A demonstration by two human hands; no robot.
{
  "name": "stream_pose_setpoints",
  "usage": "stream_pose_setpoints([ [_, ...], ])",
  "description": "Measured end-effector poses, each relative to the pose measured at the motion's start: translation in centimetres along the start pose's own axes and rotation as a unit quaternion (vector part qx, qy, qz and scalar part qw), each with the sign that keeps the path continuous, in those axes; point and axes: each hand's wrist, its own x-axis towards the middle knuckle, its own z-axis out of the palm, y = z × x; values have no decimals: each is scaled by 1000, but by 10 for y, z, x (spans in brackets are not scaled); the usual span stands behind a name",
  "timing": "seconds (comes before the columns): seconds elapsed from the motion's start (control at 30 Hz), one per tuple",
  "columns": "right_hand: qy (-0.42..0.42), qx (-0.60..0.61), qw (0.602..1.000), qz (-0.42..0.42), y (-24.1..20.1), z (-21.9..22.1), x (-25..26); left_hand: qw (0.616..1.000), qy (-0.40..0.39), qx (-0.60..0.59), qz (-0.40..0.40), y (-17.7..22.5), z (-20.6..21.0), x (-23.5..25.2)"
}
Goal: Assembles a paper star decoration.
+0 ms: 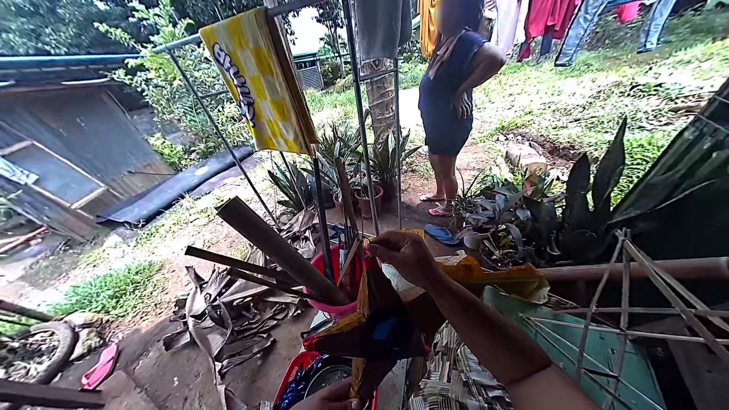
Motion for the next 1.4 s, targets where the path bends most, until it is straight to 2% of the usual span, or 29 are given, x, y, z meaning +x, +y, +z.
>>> stream_pose_setpoints([
  [0.4,9,-11,999,29,23,15,10,1000,-1,-26,11,-17,-19,13],
  [0.73,41,51,998,27,40,25,-7,996,80,-34,10,-23,-24,20],
  [0.8,94,25,995,-10,43,25,-23,995,97,-29,12,-24,-25,21],
  [0.87,160,-21,983,-91,50,26,-50,992,125,-15,11,-25,-24,22],
  [0.93,164,-34,979,-116,55,33,-89,988,154,-9,12,-23,-20,23],
  [0.97,131,-32,987,-84,58,39,-111,986,163,-10,14,-23,-20,24],
  [1.03,12,-53,998,44,71,50,-151,985,173,-8,14,-24,-19,25],
  [1.1,-133,-91,968,191,93,57,-176,983,184,-5,11,-23,-17,26],
  [1.13,-177,-87,949,247,106,62,-184,981,191,-3,10,-23,-16,27],
  [1.27,-182,46,915,358,130,86,-199,977,215,4,12,-21,-10,34],
  [1.4,-128,150,908,370,136,108,-199,969,245,1,22,-26,-9,38],
])
